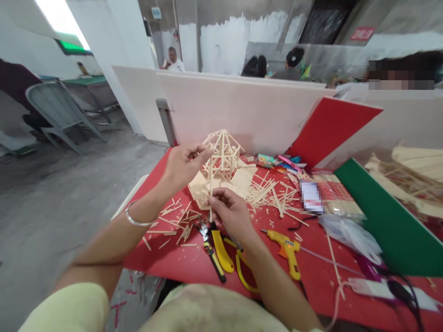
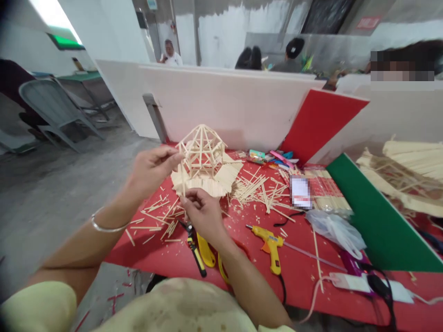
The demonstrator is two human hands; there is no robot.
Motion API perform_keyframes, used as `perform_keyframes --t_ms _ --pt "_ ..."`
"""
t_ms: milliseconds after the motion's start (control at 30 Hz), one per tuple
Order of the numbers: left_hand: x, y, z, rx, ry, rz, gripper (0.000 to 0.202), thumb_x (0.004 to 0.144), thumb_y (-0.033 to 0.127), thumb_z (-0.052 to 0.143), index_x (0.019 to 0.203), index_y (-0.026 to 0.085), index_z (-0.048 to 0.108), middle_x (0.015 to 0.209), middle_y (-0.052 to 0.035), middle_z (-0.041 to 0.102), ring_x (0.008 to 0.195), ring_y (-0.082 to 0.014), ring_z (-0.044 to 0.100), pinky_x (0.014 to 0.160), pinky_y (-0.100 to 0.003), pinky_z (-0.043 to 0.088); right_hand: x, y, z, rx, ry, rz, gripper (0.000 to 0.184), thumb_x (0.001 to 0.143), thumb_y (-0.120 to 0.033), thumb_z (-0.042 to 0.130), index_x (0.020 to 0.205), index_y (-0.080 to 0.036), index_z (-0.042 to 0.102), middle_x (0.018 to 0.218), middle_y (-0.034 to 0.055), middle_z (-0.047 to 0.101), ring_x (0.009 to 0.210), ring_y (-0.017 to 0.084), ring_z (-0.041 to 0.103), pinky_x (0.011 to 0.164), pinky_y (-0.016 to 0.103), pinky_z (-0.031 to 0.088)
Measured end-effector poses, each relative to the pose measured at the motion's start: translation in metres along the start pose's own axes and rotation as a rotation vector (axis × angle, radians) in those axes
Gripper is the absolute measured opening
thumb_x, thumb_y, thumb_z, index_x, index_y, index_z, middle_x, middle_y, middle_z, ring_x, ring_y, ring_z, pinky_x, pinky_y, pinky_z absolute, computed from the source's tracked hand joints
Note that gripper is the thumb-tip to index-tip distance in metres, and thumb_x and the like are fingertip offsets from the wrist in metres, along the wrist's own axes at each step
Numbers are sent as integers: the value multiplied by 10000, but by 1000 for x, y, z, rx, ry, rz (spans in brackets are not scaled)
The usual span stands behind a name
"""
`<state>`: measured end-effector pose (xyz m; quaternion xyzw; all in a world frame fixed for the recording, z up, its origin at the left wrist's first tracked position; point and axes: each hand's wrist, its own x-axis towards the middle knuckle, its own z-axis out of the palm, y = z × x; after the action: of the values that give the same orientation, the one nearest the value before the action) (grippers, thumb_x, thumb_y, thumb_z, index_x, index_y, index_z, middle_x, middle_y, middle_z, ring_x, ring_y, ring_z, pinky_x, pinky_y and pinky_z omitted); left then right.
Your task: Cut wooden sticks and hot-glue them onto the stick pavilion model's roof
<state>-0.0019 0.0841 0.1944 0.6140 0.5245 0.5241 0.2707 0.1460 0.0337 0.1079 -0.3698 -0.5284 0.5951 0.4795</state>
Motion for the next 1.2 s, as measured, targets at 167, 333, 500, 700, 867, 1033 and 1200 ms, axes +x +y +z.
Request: perform_keyframes --t_ms 167,333,500,700,867,1033,1200 --pt "-77 -31 6 -330 -97 -203 232 826 427 689 879 202 705 685 -30 637 648 -153 615 582 -268 499 -46 37 3 -225 -53 -38 208 905 -431 576 948 -256 679 717 -2 663 580 130 584 555 251 458" --pt "-124 -77 15 -603 -26 -319 227 843 361 702 1003 199 713 682 4 604 452 -61 475 422 -201 377 -93 71 -36 -690 22 -66 255 939 -423 536 1007 -264 722 941 61 737 854 203 670 758 305 502" --pt "-160 -123 29 -575 -157 -538 318 874 372 675 1115 166 695 683 -1 613 417 -23 391 378 -162 257 -105 86 -50 -1244 68 -76 298 969 -409 495 1004 -196 700 916 94 727 838 199 654 725 280 447" --pt "-186 -138 34 -550 -210 -644 331 882 439 644 1032 147 684 604 16 601 361 -36 396 354 -172 254 -82 116 -21 -1596 100 -68 383 951 -494 490 1027 -162 667 881 139 686 833 254 617 681 329 406" --pt "-191 -146 25 -584 -151 -648 338 856 458 668 930 129 689 641 -1 609 410 -35 410 405 -181 317 -80 124 -27 -1416 158 -96 346 938 -476 504 1046 -172 629 914 111 681 874 249 620 760 343 449" --pt "-191 -142 23 -604 -131 -750 400 817 469 706 1005 116 691 640 -5 605 391 -24 363 394 -185 241 -100 100 -37 -1104 37 -141 381 973 -416 460 1260 -174 519 1104 98 686 964 209 661 817 315 516" --pt "-198 -135 28 -605 -181 -777 351 821 453 702 905 112 694 614 -3 584 428 -35 386 423 -187 251 -123 101 -37 -1231 -30 -264 439 995 -365 450 1382 -157 449 1100 126 708 959 222 696 751 308 546"
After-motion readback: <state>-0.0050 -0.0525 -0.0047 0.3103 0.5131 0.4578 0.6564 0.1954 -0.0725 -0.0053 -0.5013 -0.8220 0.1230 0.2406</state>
